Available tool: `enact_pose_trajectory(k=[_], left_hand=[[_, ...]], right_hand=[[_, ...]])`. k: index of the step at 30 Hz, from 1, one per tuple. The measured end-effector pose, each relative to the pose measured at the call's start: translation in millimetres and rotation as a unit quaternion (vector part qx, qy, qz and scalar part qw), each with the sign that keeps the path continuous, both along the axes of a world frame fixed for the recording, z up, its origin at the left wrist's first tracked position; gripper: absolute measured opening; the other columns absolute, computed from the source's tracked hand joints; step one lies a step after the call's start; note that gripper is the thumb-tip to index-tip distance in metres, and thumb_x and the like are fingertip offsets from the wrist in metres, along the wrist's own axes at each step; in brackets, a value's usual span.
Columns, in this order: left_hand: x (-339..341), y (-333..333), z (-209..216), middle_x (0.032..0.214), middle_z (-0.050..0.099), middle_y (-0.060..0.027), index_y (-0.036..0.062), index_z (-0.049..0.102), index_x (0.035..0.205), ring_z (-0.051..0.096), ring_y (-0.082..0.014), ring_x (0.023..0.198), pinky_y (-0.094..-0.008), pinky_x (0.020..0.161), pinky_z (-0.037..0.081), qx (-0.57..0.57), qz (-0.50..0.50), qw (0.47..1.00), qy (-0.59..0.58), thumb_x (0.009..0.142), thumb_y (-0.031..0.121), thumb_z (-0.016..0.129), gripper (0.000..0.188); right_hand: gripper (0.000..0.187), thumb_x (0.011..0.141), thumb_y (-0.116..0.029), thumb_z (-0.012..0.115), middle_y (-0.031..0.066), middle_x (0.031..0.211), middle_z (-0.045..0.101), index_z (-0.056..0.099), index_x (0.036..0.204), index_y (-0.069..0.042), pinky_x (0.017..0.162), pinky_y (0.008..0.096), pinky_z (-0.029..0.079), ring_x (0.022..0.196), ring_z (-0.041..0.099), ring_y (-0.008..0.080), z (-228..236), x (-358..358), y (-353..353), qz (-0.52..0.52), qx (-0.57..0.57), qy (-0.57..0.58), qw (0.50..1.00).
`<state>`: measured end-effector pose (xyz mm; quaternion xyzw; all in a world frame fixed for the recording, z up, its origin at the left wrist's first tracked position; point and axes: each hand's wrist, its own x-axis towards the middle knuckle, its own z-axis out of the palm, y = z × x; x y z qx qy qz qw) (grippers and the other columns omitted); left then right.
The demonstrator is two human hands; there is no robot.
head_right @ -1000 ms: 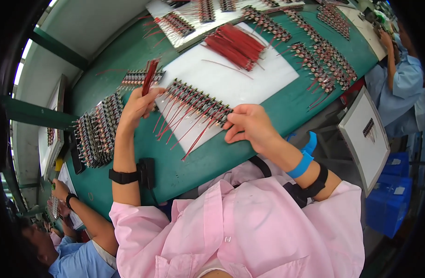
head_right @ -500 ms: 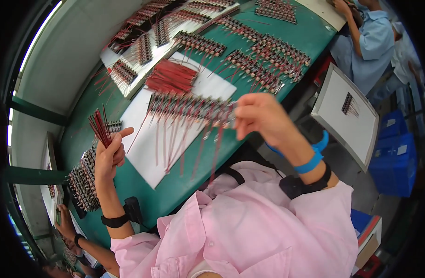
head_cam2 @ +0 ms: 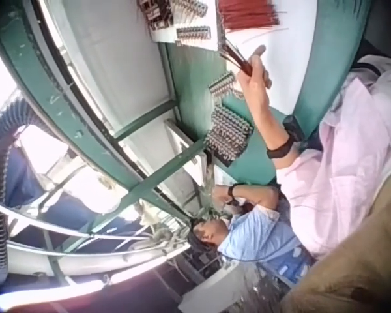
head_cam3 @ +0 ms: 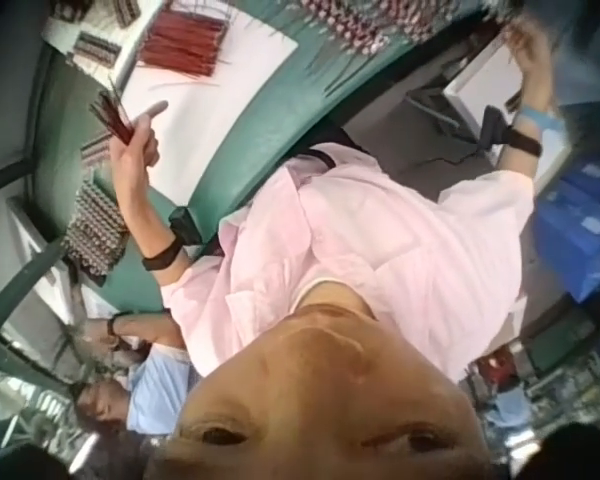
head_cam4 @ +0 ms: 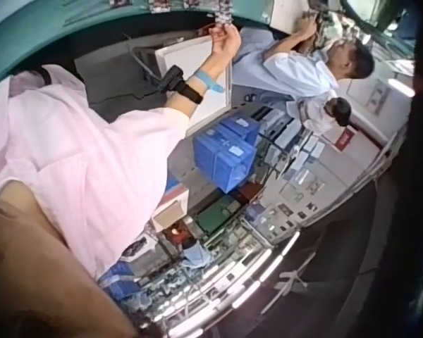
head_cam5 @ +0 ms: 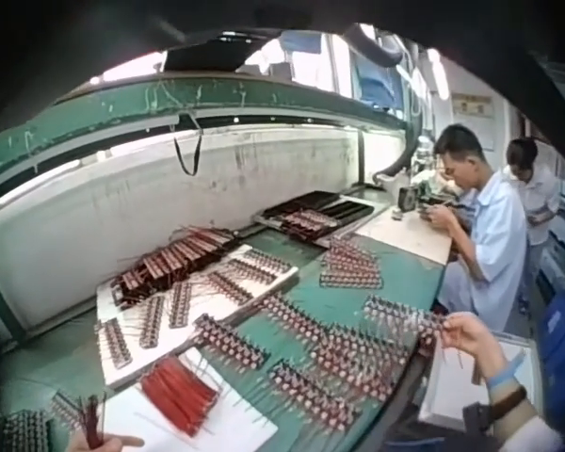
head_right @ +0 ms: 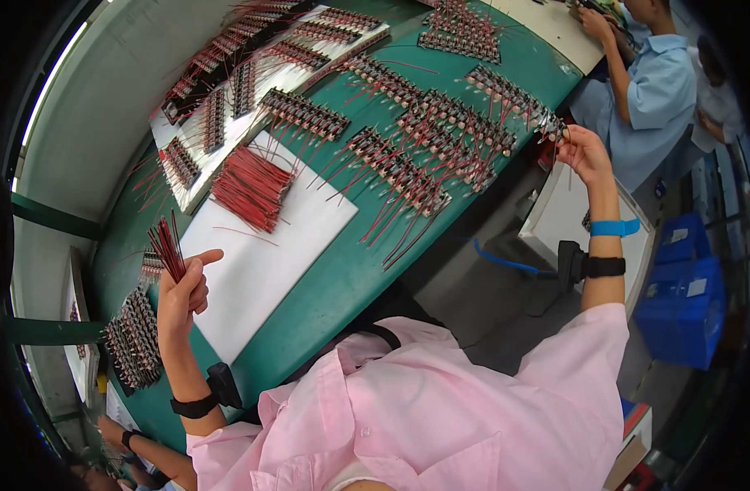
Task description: The person picks up a bundle of wires and inserts them one by one into a circuit board. After filling the board, they place it onto a stack and reach for a new board to repeat the process.
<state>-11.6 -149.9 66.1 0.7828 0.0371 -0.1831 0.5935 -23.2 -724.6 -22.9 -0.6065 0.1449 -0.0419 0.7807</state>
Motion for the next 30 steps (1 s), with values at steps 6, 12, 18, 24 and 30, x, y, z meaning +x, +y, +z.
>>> enact_pose_trajectory(k=[6, 12, 18, 24, 30], left_hand=[[-10.7, -6.9, -6.6, 0.044, 0.026, 0.0080, -0.0063, 0.053, 0.095, 0.021, -0.0008, 0.036, -0.0180, 0.033, 0.019, 0.019, 0.036, 0.999, 0.017, 0.080, 0.020, 0.045, 0.032], [-25.6, -9.7, -9.1, 0.044, 0.025, 0.0080, -0.0060, 0.054, 0.094, 0.021, -0.0012, 0.036, -0.0183, 0.033, 0.019, 0.037, 0.071, 0.996, 0.027, 0.080, 0.022, 0.045, 0.032], [-32.8, -7.2, -11.5, 0.044, 0.025, 0.0084, -0.0058, 0.054, 0.092, 0.021, -0.0010, 0.036, -0.0184, 0.033, 0.018, 0.030, 0.068, 0.997, 0.034, 0.080, 0.022, 0.045, 0.031], [-46.8, 20.9, -18.6, 0.042, 0.024, 0.0091, -0.0048, 0.053, 0.091, 0.019, -0.0006, 0.034, -0.0184, 0.032, 0.015, 0.021, 0.087, 0.996, 0.024, 0.082, 0.020, 0.044, 0.028], [-67.0, 80.2, -21.6, 0.045, 0.030, 0.0087, -0.0005, 0.057, 0.082, 0.024, -0.0020, 0.038, -0.0198, 0.035, 0.018, -0.026, 0.154, 0.988, -0.002, 0.080, 0.020, 0.047, 0.023]], right_hand=[[0.009, 0.077, -0.009, 0.046, 0.0051, 0.065, 0.056, 0.051, 0.076, -0.002, 0.049, 0.0239, 0.048, 0.050, 0.053, 0.0107, -37.7, 35.1, -33.9, -0.002, 0.020, 0.028, 0.999], [0.012, 0.077, -0.010, 0.046, 0.0054, 0.065, 0.056, 0.053, 0.079, -0.001, 0.051, 0.0251, 0.048, 0.051, 0.054, 0.0113, -48.3, 41.5, -39.1, 0.004, 0.012, 0.043, 0.999], [0.016, 0.077, -0.011, 0.045, 0.0069, 0.067, 0.057, 0.053, 0.082, 0.001, 0.052, 0.0268, 0.049, 0.054, 0.056, 0.0140, -54.4, 37.5, -42.1, -0.047, 0.027, 0.049, 0.997], [0.020, 0.078, -0.011, 0.045, 0.0097, 0.074, 0.057, 0.053, 0.090, 0.002, 0.056, 0.0268, 0.048, 0.060, 0.055, 0.0157, -58.0, 24.5, -45.8, -0.105, 0.044, 0.053, 0.992], [0.013, 0.081, -0.012, 0.041, 0.0056, 0.063, 0.046, 0.044, 0.072, -0.004, 0.053, 0.0276, 0.047, 0.058, 0.051, 0.0144, 14.6, -58.2, 44.5, -0.004, 0.180, -0.106, 0.978]])
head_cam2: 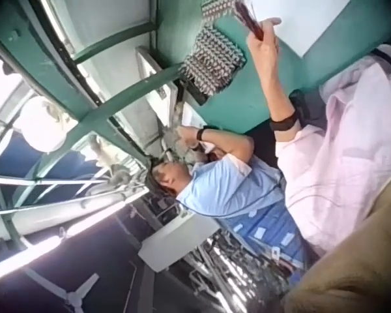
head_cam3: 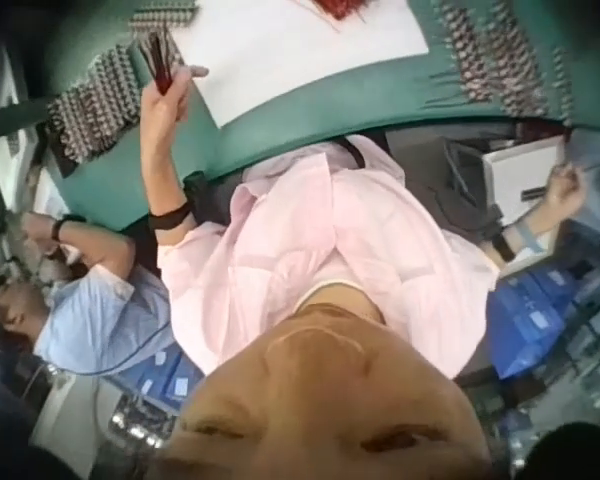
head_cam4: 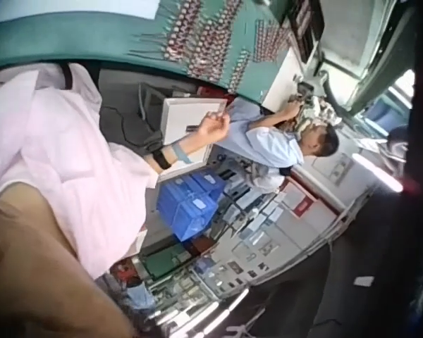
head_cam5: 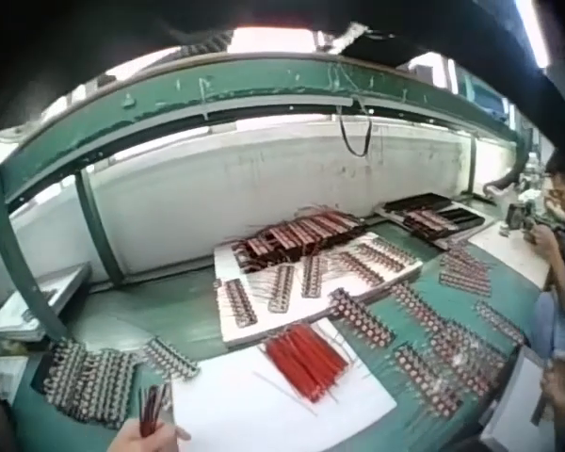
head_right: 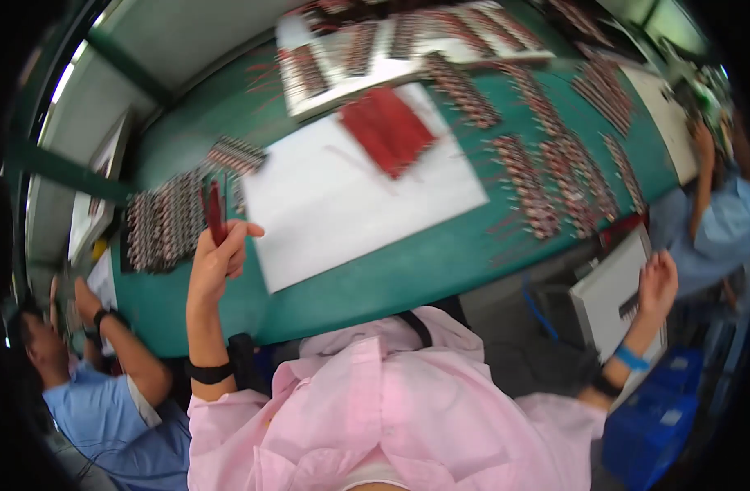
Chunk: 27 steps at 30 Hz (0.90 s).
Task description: The person picks up a bundle of wires and inserts them one by one into a circuit board. After filling the board, they place it onto a stack and reach for a new board to repeat the process.
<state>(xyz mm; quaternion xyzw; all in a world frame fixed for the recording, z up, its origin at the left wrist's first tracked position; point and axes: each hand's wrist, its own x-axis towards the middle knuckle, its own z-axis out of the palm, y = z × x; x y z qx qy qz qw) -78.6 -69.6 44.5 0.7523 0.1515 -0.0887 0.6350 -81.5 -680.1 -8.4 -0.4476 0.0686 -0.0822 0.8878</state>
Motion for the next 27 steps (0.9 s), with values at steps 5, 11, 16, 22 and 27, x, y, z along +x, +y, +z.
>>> enact_pose_trajectory(k=[5, 11, 16, 22, 27], left_hand=[[-11.2, 64.8, 2.9, 0.046, 0.034, 0.0064, 0.0009, 0.059, 0.077, 0.028, -0.0045, 0.040, -0.0224, 0.038, 0.021, 0.192, 0.028, 0.976, -0.101, 0.080, 0.021, 0.047, 0.023], [54.5, 138.1, 8.9, 0.052, 0.047, -0.0126, -0.0013, 0.059, 0.078, 0.049, -0.0211, 0.050, -0.0329, 0.049, 0.036, 0.408, -0.041, 0.898, -0.163, 0.076, 0.021, 0.048, 0.025], [83.0, 124.7, 2.5, 0.069, 0.055, -0.0192, 0.0010, 0.058, 0.081, 0.053, -0.0336, 0.069, -0.0399, 0.061, 0.040, 0.541, -0.071, 0.783, -0.299, 0.076, 0.020, 0.049, 0.022], [36.9, 115.6, 43.6, 0.062, 0.051, -0.0106, 0.0007, 0.057, 0.086, 0.045, -0.0200, 0.057, -0.0301, 0.053, 0.035, 0.446, 0.007, 0.819, -0.360, 0.077, 0.017, 0.048, 0.021], [17.9, 127.4, 59.7, 0.051, 0.046, -0.0112, 0.0005, 0.058, 0.085, 0.039, -0.0187, 0.044, -0.0296, 0.045, 0.031, 0.383, 0.076, 0.853, -0.347, 0.076, 0.017, 0.050, 0.020]], right_hand=[[0.016, 0.080, -0.018, 0.043, 0.0063, 0.055, 0.041, 0.036, 0.073, -0.005, 0.037, 0.0270, 0.041, 0.042, 0.044, 0.0168, 39.6, -9.0, 248.0, 0.199, -0.167, 0.014, 0.966], [0.013, 0.059, -0.005, 0.054, 0.0095, 0.073, 0.056, 0.058, 0.071, -0.003, 0.049, 0.0266, 0.044, 0.055, 0.054, 0.0188, 106.9, -39.1, 469.0, 0.266, -0.412, -0.626, 0.607], [0.011, 0.063, -0.008, 0.047, 0.0087, 0.065, 0.049, 0.052, 0.067, 0.000, 0.045, 0.0269, 0.038, 0.048, 0.044, 0.0168, 139.5, -60.5, 515.3, 0.137, -0.300, -0.735, 0.593], [0.010, 0.067, -0.007, 0.049, 0.0056, 0.062, 0.047, 0.049, 0.060, 0.000, 0.043, 0.0253, 0.035, 0.048, 0.042, 0.0137, 116.8, -54.2, 542.9, 0.100, -0.271, -0.712, 0.639], [0.014, 0.059, -0.008, 0.061, 0.0078, 0.057, 0.054, 0.058, 0.070, -0.001, 0.043, 0.0250, 0.038, 0.048, 0.052, 0.0153, 107.9, 5.9, 533.9, 0.111, -0.610, -0.561, 0.549]])
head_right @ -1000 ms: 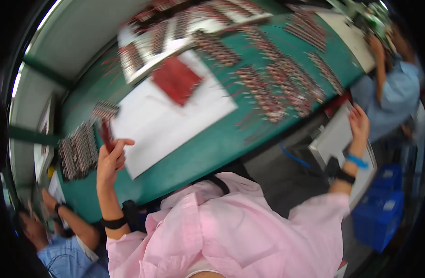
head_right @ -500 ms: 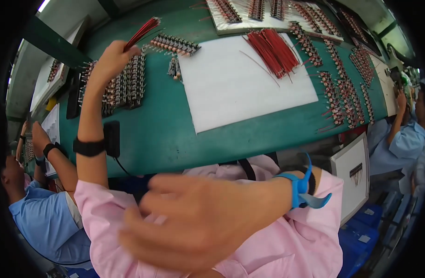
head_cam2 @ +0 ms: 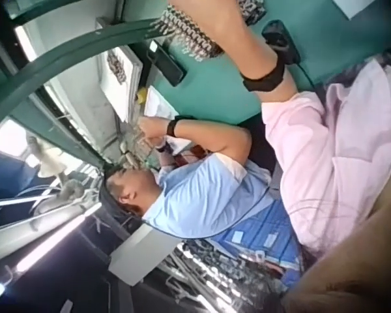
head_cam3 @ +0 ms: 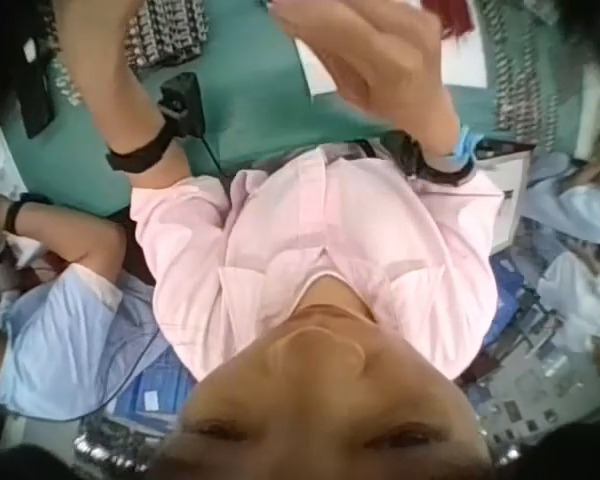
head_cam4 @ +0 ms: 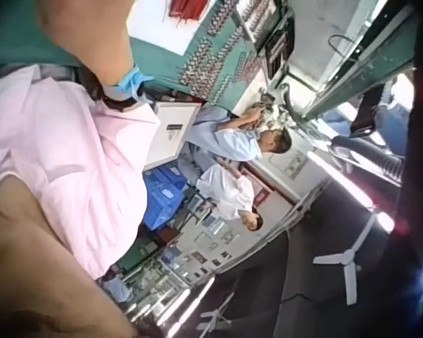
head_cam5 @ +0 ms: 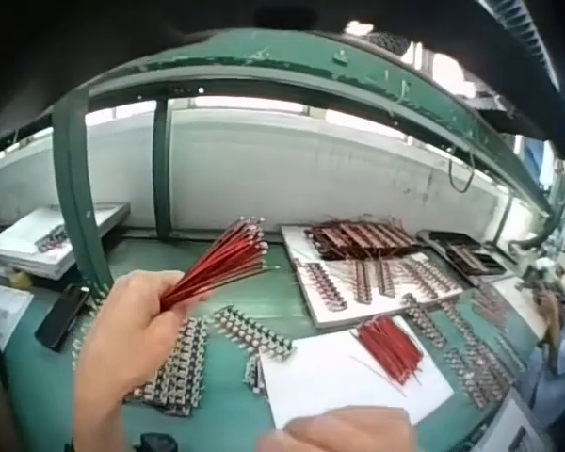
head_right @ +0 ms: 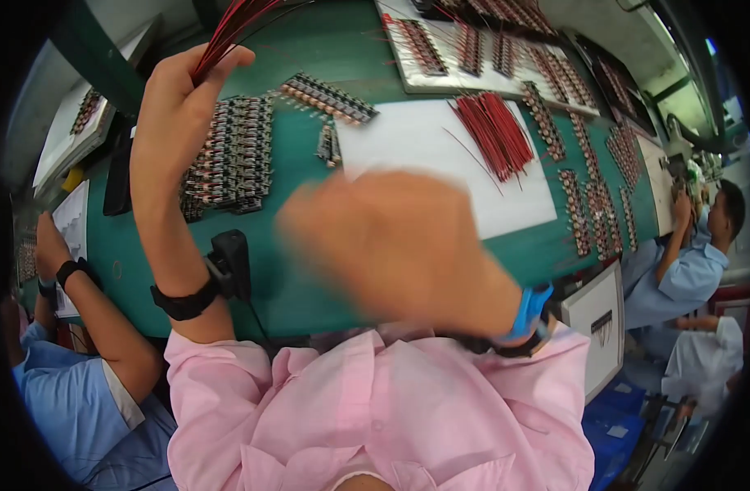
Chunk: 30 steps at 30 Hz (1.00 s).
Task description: The person picks up a bundle of wires and inserts them one by one into a circuit board. After filling the board, they place it onto a stack and reach for a new board to repeat the process.
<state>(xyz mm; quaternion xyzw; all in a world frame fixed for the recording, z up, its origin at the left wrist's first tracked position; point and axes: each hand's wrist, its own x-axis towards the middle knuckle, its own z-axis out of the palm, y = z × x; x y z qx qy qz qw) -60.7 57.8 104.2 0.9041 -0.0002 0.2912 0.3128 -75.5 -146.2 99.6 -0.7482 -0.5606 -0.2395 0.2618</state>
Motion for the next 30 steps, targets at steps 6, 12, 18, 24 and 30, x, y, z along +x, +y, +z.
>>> enact_pose_trajectory(k=[6, 12, 18, 24, 30], left_hand=[[-2.1, 15.7, 14.6, 0.047, 0.038, -0.0054, -0.0009, 0.058, 0.084, 0.033, -0.0112, 0.043, -0.0282, 0.043, 0.026, -0.066, 0.003, 0.998, -0.008, 0.077, 0.020, 0.049, 0.024], [2.7, 28.8, 14.7, 0.047, 0.040, -0.0074, -0.0015, 0.058, 0.083, 0.036, -0.0123, 0.043, -0.0279, 0.044, 0.029, -0.087, -0.003, 0.995, -0.041, 0.077, 0.021, 0.048, 0.025], [16.6, 55.8, -1.4, 0.053, 0.037, 0.0045, -0.0003, 0.059, 0.081, 0.030, -0.0049, 0.049, -0.0235, 0.045, 0.023, -0.084, -0.068, 0.988, -0.107, 0.080, 0.027, 0.047, 0.030], [-17.2, 28.6, 24.7, 0.065, 0.049, -0.0237, -0.0051, 0.054, 0.073, 0.050, -0.0359, 0.066, -0.0383, 0.057, 0.038, -0.095, -0.007, 0.990, -0.104, 0.071, 0.012, 0.048, 0.018], [-27.5, 26.1, 36.9, 0.064, 0.050, -0.0240, -0.0052, 0.054, 0.073, 0.051, -0.0364, 0.069, -0.0389, 0.059, 0.039, -0.140, 0.018, 0.990, -0.026, 0.071, 0.013, 0.048, 0.019]], right_hand=[[0.019, 0.074, -0.015, 0.049, 0.0099, 0.058, 0.056, 0.054, 0.072, 0.004, 0.037, 0.0258, 0.041, 0.037, 0.049, 0.0155, -85.7, 118.9, -4.7, -0.251, -0.026, 0.548, 0.798], [0.018, 0.073, -0.010, 0.046, 0.0171, 0.071, 0.058, 0.048, 0.080, 0.006, 0.040, 0.0307, 0.045, 0.040, 0.052, 0.0197, -96.5, 142.5, 15.5, -0.242, 0.113, 0.745, 0.612], [0.019, 0.074, -0.012, 0.048, 0.0183, 0.076, 0.057, 0.047, 0.083, 0.005, 0.047, 0.0313, 0.047, 0.047, 0.053, 0.0200, -100.6, 140.2, 39.7, -0.265, 0.082, 0.728, 0.627], [0.015, 0.074, -0.009, 0.050, 0.0146, 0.076, 0.057, 0.048, 0.083, 0.002, 0.050, 0.0308, 0.047, 0.050, 0.052, 0.0175, -104.5, 154.6, 29.6, -0.259, 0.158, 0.753, 0.583], [0.010, 0.073, -0.006, 0.050, 0.0125, 0.072, 0.056, 0.048, 0.081, 0.001, 0.053, 0.0314, 0.047, 0.047, 0.049, 0.0159, -109.0, 160.1, 41.7, -0.259, 0.178, 0.762, 0.566]])
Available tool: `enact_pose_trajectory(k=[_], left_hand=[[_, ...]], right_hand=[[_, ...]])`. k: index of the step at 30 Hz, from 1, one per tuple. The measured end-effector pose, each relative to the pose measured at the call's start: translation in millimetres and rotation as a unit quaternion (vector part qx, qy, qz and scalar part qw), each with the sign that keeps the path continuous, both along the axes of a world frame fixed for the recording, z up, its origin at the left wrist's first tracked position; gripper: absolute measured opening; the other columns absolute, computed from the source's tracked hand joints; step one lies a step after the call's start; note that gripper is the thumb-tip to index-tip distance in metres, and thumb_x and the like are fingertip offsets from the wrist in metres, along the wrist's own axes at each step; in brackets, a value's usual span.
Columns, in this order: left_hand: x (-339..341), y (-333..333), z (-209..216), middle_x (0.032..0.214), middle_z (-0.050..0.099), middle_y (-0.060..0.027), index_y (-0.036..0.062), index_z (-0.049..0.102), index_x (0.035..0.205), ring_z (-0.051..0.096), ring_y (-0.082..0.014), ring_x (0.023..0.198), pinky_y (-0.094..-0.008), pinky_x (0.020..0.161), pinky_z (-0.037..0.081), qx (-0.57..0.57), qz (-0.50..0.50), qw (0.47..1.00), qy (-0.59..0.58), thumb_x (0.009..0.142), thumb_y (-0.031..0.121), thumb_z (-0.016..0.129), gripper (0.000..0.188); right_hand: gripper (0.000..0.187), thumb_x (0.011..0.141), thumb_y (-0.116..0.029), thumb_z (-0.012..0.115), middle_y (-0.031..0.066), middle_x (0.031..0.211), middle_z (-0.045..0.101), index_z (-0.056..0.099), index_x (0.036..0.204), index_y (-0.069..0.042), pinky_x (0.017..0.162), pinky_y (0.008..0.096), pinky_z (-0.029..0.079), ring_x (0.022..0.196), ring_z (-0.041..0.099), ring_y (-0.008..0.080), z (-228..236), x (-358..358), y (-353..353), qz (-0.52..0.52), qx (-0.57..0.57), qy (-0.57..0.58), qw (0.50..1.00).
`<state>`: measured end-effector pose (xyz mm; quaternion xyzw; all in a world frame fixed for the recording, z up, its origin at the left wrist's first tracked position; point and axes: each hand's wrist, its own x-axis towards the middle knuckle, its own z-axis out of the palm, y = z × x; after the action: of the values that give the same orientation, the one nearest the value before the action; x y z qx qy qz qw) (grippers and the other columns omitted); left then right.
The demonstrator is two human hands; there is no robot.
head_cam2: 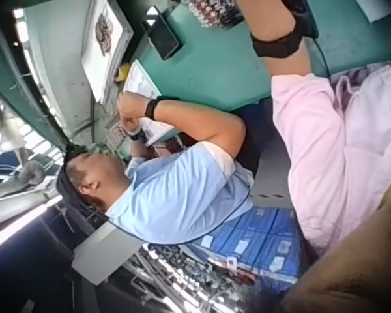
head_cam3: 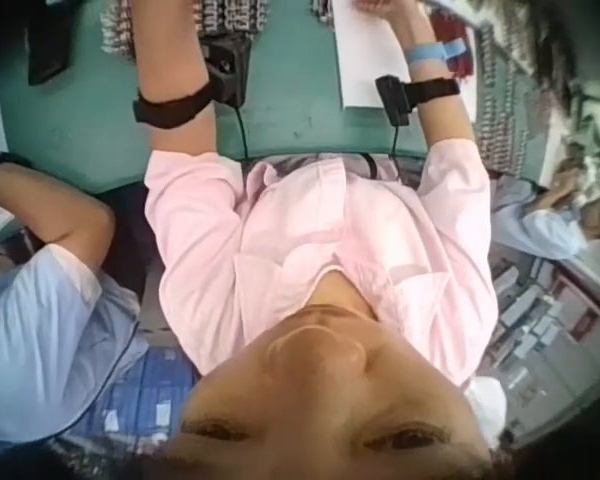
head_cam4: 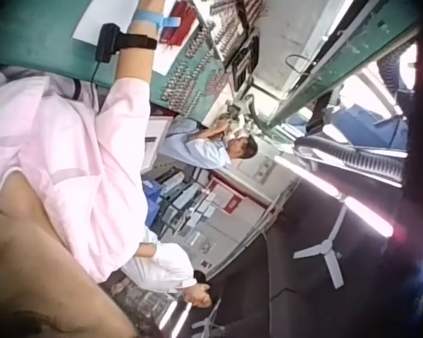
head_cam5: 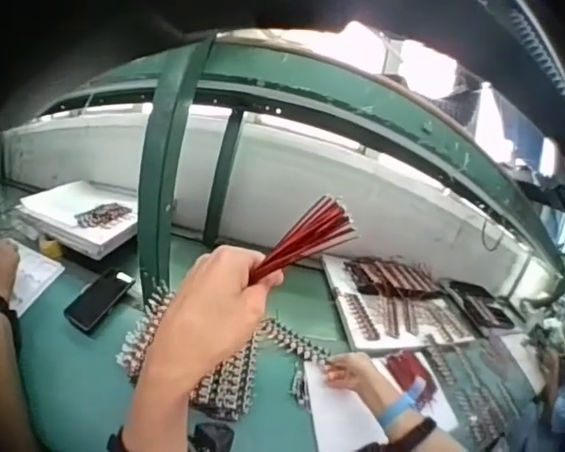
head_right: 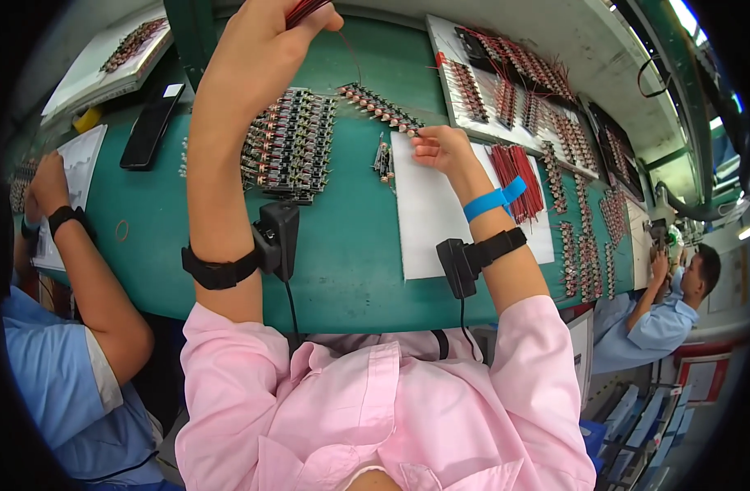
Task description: The person picks up a bundle of wires and inserts them one by one into a circuit board. After filling the board, they place it onto a stack and reach for a new board to repeat the process.
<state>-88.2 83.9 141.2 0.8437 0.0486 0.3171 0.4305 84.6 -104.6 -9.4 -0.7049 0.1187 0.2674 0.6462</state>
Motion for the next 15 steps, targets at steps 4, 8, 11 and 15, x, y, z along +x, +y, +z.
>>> enact_pose_trajectory(k=[4, 8, 11, 15], left_hand=[[14.4, 1.8, -9.4, 0.060, 0.045, -0.0158, -0.0031, 0.056, 0.076, 0.045, -0.0270, 0.064, -0.0355, 0.056, 0.034, 0.013, 0.005, 1.000, 0.013, 0.074, 0.017, 0.048, 0.022], [26.9, 5.3, -25.2, 0.050, 0.035, 0.0016, -0.0008, 0.058, 0.081, 0.031, -0.0074, 0.047, -0.0258, 0.045, 0.025, 0.069, 0.011, 0.997, -0.041, 0.079, 0.024, 0.047, 0.027], [28.0, 1.8, -24.8, 0.049, 0.033, 0.0015, -0.0008, 0.058, 0.080, 0.031, -0.0074, 0.047, -0.0257, 0.045, 0.025, 0.068, 0.016, 0.998, -0.004, 0.079, 0.023, 0.047, 0.026], [32.2, 1.7, -24.8, 0.053, 0.049, -0.0156, -0.0011, 0.058, 0.083, 0.045, -0.0217, 0.046, -0.0310, 0.049, 0.035, 0.063, 0.025, 0.997, 0.032, 0.076, 0.017, 0.047, 0.022]], right_hand=[[0.007, 0.073, -0.004, 0.050, 0.0118, 0.070, 0.056, 0.049, 0.079, 0.000, 0.054, 0.0319, 0.048, 0.047, 0.050, 0.0154, -0.5, 4.1, 0.9, -0.006, 0.022, 0.017, 1.000], [0.005, 0.074, -0.004, 0.049, 0.0109, 0.068, 0.056, 0.049, 0.077, 0.000, 0.055, 0.0322, 0.048, 0.047, 0.050, 0.0152, -2.1, 5.0, -2.6, -0.005, 0.071, 0.027, 0.997], [0.004, 0.075, -0.004, 0.048, 0.0104, 0.067, 0.056, 0.049, 0.076, 0.000, 0.056, 0.0322, 0.048, 0.047, 0.051, 0.0152, -2.6, 6.6, -11.2, -0.002, 0.108, 0.021, 0.994], [0.005, 0.076, -0.007, 0.048, 0.0098, 0.065, 0.056, 0.049, 0.076, -0.002, 0.056, 0.0316, 0.048, 0.047, 0.052, 0.0149, -0.2, 5.2, -30.0, 0.017, 0.150, -0.002, 0.989]])
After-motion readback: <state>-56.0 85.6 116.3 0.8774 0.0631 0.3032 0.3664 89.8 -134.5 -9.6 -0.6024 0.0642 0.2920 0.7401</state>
